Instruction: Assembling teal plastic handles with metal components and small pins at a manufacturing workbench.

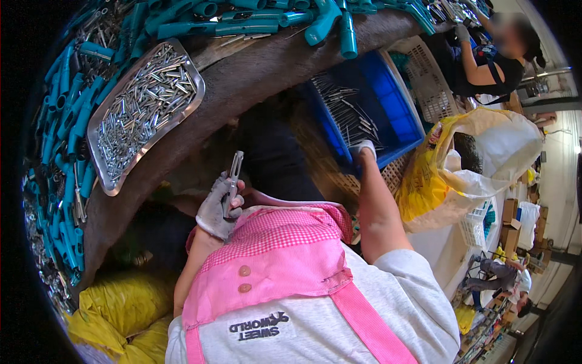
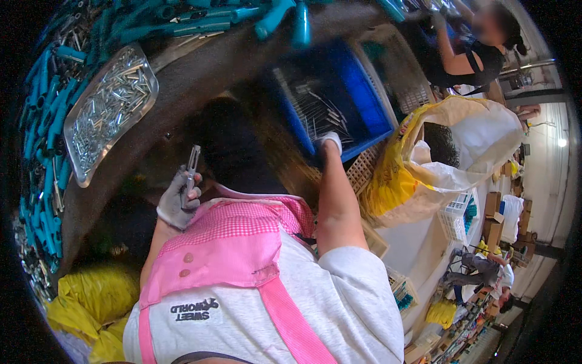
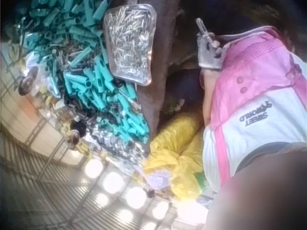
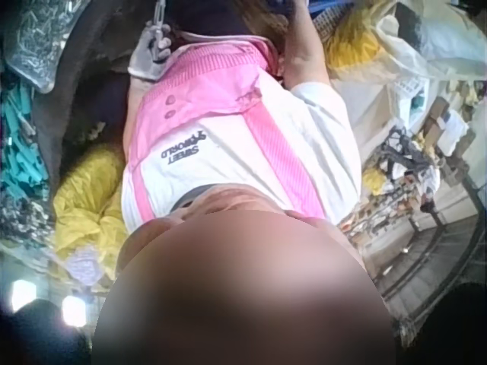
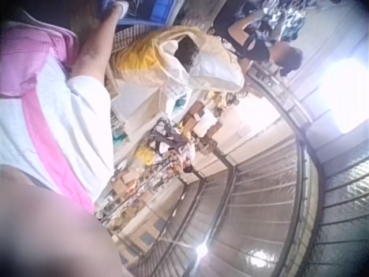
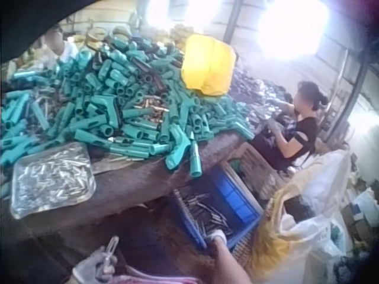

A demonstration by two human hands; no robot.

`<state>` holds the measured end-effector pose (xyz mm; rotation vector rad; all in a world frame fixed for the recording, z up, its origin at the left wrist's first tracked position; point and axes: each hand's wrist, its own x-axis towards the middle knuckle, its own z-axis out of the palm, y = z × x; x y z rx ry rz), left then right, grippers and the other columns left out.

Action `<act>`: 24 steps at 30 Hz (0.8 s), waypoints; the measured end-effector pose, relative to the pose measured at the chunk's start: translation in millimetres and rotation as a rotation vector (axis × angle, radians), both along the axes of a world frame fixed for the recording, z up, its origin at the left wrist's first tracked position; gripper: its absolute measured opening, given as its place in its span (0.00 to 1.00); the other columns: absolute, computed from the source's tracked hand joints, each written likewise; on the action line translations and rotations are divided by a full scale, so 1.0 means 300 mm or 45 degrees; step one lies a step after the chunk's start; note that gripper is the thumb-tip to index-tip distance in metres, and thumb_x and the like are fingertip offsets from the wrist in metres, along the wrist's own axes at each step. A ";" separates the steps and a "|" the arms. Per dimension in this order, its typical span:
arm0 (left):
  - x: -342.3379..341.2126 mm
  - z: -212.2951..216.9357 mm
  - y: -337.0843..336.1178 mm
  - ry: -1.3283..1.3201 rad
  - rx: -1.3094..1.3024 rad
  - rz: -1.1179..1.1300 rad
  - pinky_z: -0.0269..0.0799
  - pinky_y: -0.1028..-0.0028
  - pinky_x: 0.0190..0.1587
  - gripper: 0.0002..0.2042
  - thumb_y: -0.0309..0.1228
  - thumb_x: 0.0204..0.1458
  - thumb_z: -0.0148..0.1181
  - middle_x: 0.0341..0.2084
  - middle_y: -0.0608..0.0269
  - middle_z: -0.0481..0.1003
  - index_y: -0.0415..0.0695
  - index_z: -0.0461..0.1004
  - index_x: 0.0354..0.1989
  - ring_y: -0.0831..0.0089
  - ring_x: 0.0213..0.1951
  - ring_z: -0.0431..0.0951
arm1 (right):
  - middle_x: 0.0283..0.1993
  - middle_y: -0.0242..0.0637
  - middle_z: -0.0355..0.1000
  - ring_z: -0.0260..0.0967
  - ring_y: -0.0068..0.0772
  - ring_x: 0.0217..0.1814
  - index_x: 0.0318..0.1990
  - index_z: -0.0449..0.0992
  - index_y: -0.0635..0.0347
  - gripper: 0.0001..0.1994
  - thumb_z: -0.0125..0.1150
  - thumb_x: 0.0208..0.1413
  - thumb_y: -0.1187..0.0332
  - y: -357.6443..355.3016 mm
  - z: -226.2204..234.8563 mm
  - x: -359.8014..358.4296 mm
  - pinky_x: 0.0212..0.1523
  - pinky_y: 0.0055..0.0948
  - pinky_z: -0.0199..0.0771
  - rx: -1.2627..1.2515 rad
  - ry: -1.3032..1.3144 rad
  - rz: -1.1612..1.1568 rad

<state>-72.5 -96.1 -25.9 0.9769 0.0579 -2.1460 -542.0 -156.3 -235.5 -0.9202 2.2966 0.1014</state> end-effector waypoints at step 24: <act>0.068 0.197 0.025 0.000 -0.321 -0.017 0.54 0.85 0.13 0.14 0.29 0.56 0.48 0.29 0.54 0.70 0.46 0.62 0.51 0.79 0.16 0.64 | 0.34 0.33 0.71 0.66 0.21 0.35 0.38 0.73 0.62 0.09 0.61 0.50 0.72 -0.010 0.909 0.683 0.34 0.18 0.64 -0.699 -2.001 0.280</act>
